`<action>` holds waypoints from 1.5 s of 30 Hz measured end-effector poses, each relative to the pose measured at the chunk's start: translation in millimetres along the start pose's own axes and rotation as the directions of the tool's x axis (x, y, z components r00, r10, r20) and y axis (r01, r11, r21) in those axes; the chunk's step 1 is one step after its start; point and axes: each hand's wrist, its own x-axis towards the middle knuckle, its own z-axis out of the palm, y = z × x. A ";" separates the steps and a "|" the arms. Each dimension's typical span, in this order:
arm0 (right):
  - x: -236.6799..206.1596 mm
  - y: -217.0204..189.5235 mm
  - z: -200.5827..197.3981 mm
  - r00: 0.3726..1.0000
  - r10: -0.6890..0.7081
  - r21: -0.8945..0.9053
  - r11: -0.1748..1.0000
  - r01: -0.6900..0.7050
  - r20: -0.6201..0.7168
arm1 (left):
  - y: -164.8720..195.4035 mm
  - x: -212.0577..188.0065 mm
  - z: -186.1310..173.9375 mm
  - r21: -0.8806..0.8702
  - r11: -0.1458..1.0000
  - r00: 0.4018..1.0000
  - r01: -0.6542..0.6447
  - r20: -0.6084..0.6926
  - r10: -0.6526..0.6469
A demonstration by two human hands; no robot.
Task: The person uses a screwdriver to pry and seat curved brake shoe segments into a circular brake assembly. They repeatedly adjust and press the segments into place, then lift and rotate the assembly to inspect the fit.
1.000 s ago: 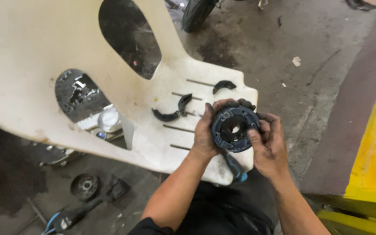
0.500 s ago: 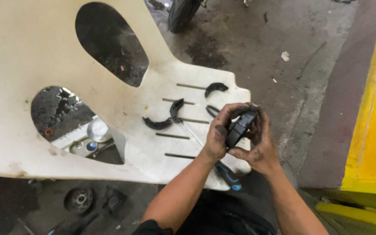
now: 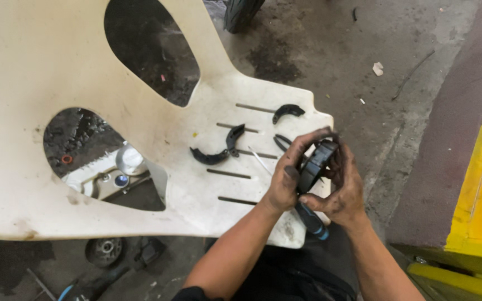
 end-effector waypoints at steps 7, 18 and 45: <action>12.2 -20.3 -2.4 0.994 -0.106 -0.285 0.952 0.108 0.022 | -3.4 9.4 -6.9 -0.497 0.853 0.980 0.156 -0.029 -0.196; 15.5 -24.9 7.7 0.989 -0.151 -0.211 0.966 0.147 -0.003 | 6.2 12.5 -16.3 -0.750 0.657 0.939 0.083 -0.163 -0.305; 15.7 -51.9 -9.2 0.947 -0.253 -0.607 0.728 0.320 0.197 | -21.2 4.4 -23.1 -0.669 0.741 0.900 0.061 -0.283 -0.330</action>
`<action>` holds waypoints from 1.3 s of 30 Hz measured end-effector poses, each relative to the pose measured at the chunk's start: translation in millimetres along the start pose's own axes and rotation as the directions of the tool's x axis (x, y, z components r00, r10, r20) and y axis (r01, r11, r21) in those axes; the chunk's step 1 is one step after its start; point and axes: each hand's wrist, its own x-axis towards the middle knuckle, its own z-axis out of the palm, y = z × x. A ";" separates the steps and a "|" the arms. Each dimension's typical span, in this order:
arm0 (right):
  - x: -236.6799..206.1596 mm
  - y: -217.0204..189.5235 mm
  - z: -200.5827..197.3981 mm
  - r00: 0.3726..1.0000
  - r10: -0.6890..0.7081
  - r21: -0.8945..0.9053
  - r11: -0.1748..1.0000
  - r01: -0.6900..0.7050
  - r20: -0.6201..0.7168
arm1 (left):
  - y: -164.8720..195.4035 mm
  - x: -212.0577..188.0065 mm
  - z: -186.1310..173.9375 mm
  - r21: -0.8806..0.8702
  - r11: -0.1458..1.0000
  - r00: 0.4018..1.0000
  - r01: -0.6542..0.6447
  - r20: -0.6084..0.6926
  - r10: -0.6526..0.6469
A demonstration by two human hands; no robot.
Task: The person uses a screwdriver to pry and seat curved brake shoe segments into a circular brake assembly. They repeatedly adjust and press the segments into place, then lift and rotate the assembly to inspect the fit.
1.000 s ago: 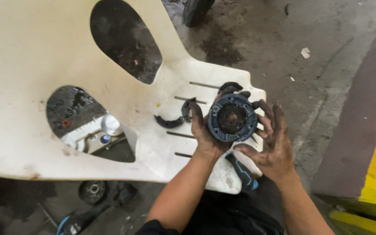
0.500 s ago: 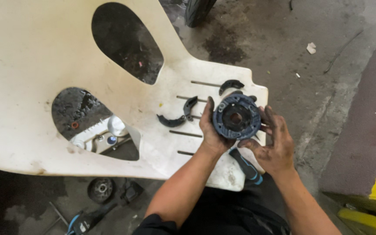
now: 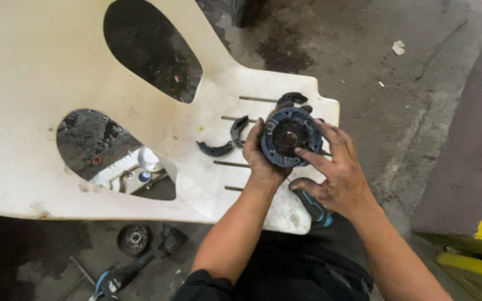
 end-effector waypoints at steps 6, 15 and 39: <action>7.1 4.8 -6.5 0.996 0.016 0.155 0.988 -0.030 0.089 | 4.3 0.9 -5.0 0.003 1.000 0.999 -0.021 0.031 0.021; 7.6 16.6 -9.8 1.000 0.018 0.356 0.934 -0.010 -0.020 | -0.1 -7.2 10.7 0.097 0.994 0.995 -0.041 0.093 0.032; 2.3 9.0 1.6 0.568 0.628 0.374 0.428 -0.823 0.531 | 2.7 -8.5 10.1 0.250 0.946 0.975 -0.209 0.133 0.180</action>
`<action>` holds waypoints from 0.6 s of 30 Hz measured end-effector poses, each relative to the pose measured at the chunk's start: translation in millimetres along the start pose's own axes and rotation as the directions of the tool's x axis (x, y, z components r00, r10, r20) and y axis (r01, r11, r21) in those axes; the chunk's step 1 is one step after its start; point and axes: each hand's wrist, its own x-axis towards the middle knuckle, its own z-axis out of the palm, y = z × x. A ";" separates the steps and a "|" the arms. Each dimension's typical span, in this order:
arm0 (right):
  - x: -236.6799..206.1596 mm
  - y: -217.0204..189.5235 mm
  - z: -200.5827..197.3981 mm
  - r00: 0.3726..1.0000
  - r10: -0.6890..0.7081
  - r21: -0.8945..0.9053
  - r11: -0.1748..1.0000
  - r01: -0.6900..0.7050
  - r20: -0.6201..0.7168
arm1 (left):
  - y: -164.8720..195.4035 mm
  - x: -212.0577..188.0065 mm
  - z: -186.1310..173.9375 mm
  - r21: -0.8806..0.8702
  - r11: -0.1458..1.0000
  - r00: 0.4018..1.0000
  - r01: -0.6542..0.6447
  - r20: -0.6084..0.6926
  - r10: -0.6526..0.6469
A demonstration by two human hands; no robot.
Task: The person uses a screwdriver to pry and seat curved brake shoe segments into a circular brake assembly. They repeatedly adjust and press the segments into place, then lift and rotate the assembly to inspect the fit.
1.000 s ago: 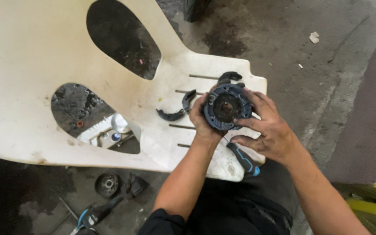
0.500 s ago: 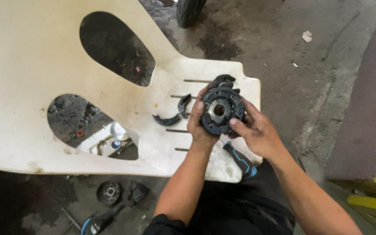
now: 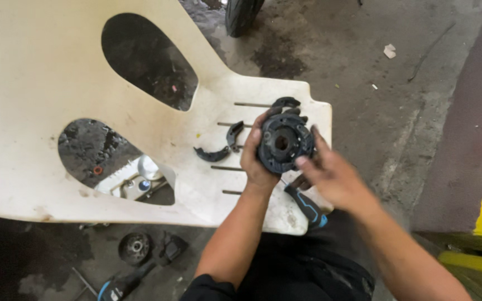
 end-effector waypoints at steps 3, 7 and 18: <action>-2.8 -0.5 14.2 0.998 -0.039 0.014 0.999 0.040 -0.049 | -0.2 -3.3 3.7 0.055 0.997 0.997 -0.054 0.055 0.051; -1.9 -4.1 -10.4 0.936 -0.345 -0.225 0.919 0.322 -0.069 | 7.2 5.9 -7.2 -0.015 0.992 0.992 0.124 0.016 -0.123; -20.4 8.2 6.4 0.971 -0.239 -0.026 0.971 0.239 -0.001 | -1.2 5.3 -4.1 -0.195 0.974 0.989 0.115 -0.073 -0.131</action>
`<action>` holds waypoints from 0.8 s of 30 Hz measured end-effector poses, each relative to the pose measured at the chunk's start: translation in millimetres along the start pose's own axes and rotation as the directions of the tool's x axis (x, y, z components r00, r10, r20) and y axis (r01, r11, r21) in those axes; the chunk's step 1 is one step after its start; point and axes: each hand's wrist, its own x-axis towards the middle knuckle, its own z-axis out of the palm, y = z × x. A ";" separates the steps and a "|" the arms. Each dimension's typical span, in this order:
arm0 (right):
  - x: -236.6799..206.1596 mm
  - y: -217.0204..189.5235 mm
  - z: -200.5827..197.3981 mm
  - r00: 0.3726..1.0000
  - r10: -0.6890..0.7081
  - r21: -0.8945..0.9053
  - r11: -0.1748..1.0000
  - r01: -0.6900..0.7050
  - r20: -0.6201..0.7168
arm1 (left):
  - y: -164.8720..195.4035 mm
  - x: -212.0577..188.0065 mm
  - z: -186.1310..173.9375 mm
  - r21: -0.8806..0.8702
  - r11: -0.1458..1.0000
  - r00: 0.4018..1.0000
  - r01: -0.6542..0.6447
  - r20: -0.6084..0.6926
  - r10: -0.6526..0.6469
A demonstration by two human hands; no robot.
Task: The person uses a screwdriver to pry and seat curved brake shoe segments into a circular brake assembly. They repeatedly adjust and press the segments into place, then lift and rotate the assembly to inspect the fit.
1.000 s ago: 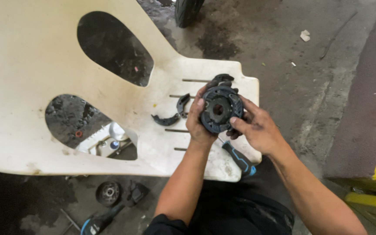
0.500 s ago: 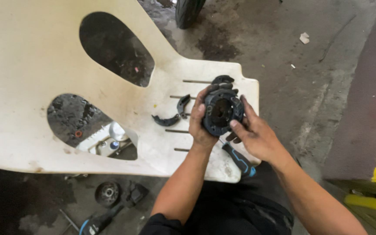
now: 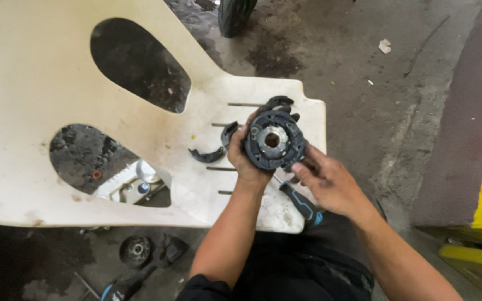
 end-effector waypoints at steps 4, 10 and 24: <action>6.2 -6.1 0.6 0.987 -0.001 -0.105 0.994 -0.016 -0.161 | 3.1 -0.4 4.2 -0.003 1.000 1.000 0.024 -0.019 -0.024; 2.3 -16.0 -28.8 0.932 -0.221 -0.512 0.858 0.045 -0.288 | 6.8 -0.8 4.8 0.115 0.990 0.995 0.084 0.043 -0.090; 8.0 -9.3 -14.9 0.878 -0.177 -0.314 0.949 0.032 -0.444 | 9.5 -1.3 10.9 0.048 0.998 0.995 0.045 0.085 -0.049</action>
